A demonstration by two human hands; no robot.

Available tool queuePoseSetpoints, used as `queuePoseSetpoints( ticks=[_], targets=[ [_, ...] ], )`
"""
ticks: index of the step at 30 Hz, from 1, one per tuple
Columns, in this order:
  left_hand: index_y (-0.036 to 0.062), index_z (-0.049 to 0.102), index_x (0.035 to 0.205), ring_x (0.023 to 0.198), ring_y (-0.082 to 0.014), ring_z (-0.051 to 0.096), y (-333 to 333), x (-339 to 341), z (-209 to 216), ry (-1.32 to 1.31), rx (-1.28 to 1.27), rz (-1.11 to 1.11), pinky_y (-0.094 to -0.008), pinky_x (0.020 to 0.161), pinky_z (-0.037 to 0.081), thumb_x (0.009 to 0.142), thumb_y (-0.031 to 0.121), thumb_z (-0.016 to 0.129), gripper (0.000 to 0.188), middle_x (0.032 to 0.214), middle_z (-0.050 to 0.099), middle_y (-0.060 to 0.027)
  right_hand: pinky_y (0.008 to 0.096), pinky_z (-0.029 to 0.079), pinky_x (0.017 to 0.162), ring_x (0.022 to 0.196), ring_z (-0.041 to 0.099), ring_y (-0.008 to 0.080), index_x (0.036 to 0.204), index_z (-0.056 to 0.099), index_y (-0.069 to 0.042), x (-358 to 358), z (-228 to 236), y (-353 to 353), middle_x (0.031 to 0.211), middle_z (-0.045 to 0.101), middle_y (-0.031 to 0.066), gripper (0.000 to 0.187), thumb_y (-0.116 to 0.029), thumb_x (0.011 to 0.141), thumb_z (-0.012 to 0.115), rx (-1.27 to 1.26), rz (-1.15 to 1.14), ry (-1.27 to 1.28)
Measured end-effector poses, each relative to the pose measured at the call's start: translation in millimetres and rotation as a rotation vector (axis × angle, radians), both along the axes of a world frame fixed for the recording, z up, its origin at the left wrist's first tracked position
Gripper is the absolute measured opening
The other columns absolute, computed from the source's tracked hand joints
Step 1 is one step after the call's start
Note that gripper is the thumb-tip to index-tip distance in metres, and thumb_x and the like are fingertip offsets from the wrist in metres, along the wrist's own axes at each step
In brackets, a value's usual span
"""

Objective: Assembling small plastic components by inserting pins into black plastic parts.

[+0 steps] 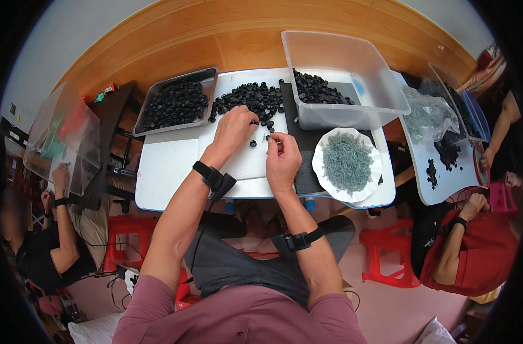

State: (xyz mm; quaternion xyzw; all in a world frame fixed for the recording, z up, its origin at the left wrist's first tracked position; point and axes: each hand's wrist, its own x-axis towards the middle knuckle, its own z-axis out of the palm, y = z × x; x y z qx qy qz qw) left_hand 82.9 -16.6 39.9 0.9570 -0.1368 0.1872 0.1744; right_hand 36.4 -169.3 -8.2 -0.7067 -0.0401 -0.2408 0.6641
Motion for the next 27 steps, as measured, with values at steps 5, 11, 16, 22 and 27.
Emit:
queuePoseSetpoints(
  ticks=[5,11,16,22,27],
  targets=[
    [0.0052,0.078,0.093,0.098,-0.0322,0.066,-0.4,2.9,2.6,0.002,0.031,-0.027,-0.0438,0.087,0.053,0.081,0.012,0.076,0.014,0.093,0.069,-0.0121,0.0301,0.050,0.060,0.062,0.060,0.0155,0.098,0.069,0.000,1.7,-3.3,-2.9,0.086,0.065,0.0081,0.007,0.000,0.091,0.067,-0.035,0.003,-0.003],
    [0.0019,0.076,0.102,0.082,-0.0222,0.072,9.8,-24.8,3.9,-0.023,-0.430,0.063,-0.0320,0.079,0.056,0.085,0.013,0.076,0.019,0.093,0.076,-0.0110,0.0348,0.052,0.063,0.068,0.065,0.0223,0.098,0.070,-0.001,-2.4,5.1,-4.2,0.092,0.067,0.0112,0.010,0.001,0.090,0.066,-0.170,0.009,-0.010],
    [0.0015,0.075,0.110,0.084,-0.0100,0.071,19.3,-56.3,-22.4,0.118,-0.952,0.118,-0.0255,0.075,0.055,0.093,0.011,0.073,0.020,0.097,0.077,-0.0067,0.0388,0.054,0.070,0.075,0.067,0.0285,0.102,0.073,-0.003,-1.1,6.5,-1.0,0.095,0.066,0.0130,0.017,0.000,0.086,0.069,-0.356,0.046,-0.051],
    [-0.0008,0.073,0.115,0.087,-0.0083,0.068,20.6,-71.0,-40.7,0.106,-1.104,0.128,-0.0240,0.079,0.054,0.096,0.008,0.071,0.022,0.101,0.076,-0.0060,0.0420,0.054,0.073,0.078,0.067,0.0316,0.107,0.074,-0.004,-2.6,8.7,2.2,0.094,0.067,0.0135,0.022,-0.003,0.085,0.071,-0.689,0.122,-0.153],
    [0.0008,0.075,0.112,0.080,-0.0083,0.067,19.9,-75.4,-39.1,0.108,-1.053,0.130,-0.0243,0.074,0.054,0.092,0.008,0.073,0.021,0.095,0.076,-0.0057,0.0421,0.054,0.071,0.079,0.068,0.0331,0.112,0.072,-0.003,-10.8,15.0,-4.8,0.097,0.069,0.0125,0.027,-0.001,0.085,0.070,-0.407,0.103,-0.037]
  ],
)
